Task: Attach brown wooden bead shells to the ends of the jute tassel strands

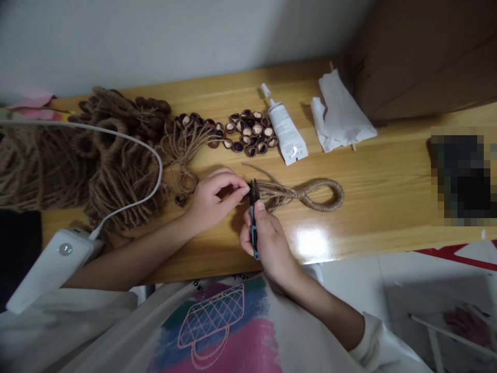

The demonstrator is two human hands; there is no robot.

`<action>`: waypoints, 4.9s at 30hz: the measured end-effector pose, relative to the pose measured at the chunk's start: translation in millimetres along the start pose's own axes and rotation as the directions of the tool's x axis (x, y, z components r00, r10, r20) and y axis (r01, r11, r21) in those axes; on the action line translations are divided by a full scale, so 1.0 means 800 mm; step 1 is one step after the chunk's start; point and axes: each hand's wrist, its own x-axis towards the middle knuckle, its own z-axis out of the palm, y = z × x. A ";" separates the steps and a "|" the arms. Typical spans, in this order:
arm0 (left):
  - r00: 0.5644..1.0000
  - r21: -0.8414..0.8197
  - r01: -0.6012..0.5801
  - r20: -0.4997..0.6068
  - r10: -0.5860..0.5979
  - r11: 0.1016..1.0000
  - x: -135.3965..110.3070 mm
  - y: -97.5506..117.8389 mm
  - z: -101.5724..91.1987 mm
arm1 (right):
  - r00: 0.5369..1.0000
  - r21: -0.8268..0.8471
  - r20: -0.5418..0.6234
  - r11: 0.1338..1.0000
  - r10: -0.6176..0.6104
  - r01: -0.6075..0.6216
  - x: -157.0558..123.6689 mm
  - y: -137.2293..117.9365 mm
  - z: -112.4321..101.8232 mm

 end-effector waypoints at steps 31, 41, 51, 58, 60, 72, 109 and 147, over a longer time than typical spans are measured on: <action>0.999 -0.006 0.016 -0.030 -0.016 1.000 0.000 -0.001 0.001 | 1.000 -0.041 -0.015 0.999 0.001 -0.001 0.000 -0.003 0.002; 0.999 -0.011 0.012 -0.045 -0.012 1.000 -0.001 -0.002 0.002 | 1.000 -0.038 -0.027 0.999 -0.016 0.015 0.000 -0.003 0.003; 0.999 -0.029 0.016 -0.044 -0.017 0.999 -0.001 -0.001 0.002 | 1.000 -0.022 -0.023 1.000 -0.009 0.008 0.001 -0.002 0.004; 0.999 -0.029 0.005 -0.050 -0.006 1.000 -0.001 -0.003 0.003 | 1.000 -0.054 -0.014 0.998 -0.020 0.019 0.000 -0.003 0.004; 0.998 -0.038 0.001 -0.065 -0.003 0.999 -0.001 -0.003 0.003 | 1.000 -0.081 0.001 0.997 -0.019 0.019 0.001 -0.003 0.003; 0.993 -0.092 0.027 -0.114 -0.038 0.995 0.001 -0.002 0.002 | 0.988 -0.152 0.143 0.988 0.057 -0.035 -0.002 -0.010 -0.002; 0.991 -0.115 0.022 -0.128 -0.037 0.993 0.000 -0.005 0.003 | 0.474 -0.810 -0.580 0.407 -0.663 -0.423 0.007 -0.005 -0.224; 0.996 -0.149 0.038 -0.072 -0.049 0.988 0.001 -0.002 -0.003 | 0.585 -0.764 0.267 0.202 -0.765 0.613 0.049 -0.056 -0.044</action>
